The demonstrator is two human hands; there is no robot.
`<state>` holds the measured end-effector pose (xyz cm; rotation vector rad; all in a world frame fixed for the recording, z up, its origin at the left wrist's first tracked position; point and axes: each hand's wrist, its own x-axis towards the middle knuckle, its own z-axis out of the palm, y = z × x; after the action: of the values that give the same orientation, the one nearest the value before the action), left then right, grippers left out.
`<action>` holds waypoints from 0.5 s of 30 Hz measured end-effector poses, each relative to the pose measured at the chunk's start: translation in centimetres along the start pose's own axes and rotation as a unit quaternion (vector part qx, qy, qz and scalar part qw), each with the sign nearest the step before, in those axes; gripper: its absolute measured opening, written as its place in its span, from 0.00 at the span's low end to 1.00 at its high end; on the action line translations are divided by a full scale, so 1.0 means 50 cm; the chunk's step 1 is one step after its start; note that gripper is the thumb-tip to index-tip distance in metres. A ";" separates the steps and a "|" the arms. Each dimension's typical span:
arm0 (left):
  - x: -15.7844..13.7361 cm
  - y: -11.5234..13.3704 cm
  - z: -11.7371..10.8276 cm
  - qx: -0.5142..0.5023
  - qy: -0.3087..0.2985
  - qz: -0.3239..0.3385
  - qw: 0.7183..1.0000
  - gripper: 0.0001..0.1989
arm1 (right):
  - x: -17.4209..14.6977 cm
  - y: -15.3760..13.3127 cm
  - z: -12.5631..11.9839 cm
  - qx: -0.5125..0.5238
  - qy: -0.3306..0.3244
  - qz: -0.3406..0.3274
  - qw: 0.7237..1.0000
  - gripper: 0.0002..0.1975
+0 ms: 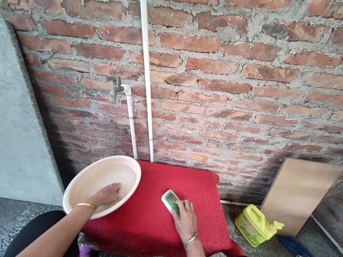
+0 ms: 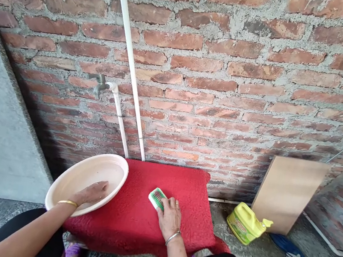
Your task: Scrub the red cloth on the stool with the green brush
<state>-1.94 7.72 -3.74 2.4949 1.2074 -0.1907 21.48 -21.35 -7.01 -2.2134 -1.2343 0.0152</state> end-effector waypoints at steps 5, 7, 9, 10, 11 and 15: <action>-0.011 0.010 -0.008 0.012 -0.007 0.002 1.000 0.04 | 0.018 0.047 -0.032 0.020 0.015 0.004 1.000 0.10; -0.013 0.010 -0.008 0.016 -0.006 0.006 1.000 0.04 | 0.030 0.071 -0.052 0.027 0.034 0.015 0.999 0.11; -0.012 0.008 -0.005 0.020 -0.003 0.008 1.000 0.04 | 0.044 0.108 -0.083 0.022 0.066 0.046 0.996 0.14; -0.011 0.006 -0.003 0.022 -0.002 0.008 1.000 0.04 | 0.051 0.130 -0.101 0.016 0.084 0.067 0.994 0.15; -0.010 0.004 -0.001 0.025 -0.001 0.008 1.000 0.04 | 0.056 0.154 -0.120 0.009 0.101 0.090 0.991 0.15; -0.005 -0.004 0.003 0.044 -0.003 0.011 0.999 0.03 | 0.060 0.257 -0.192 -0.027 0.151 0.182 0.971 0.15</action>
<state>-2.23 7.59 -3.87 2.5798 1.1918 -0.2513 35.88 -28.73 -4.78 -2.3528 -0.6645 -0.2055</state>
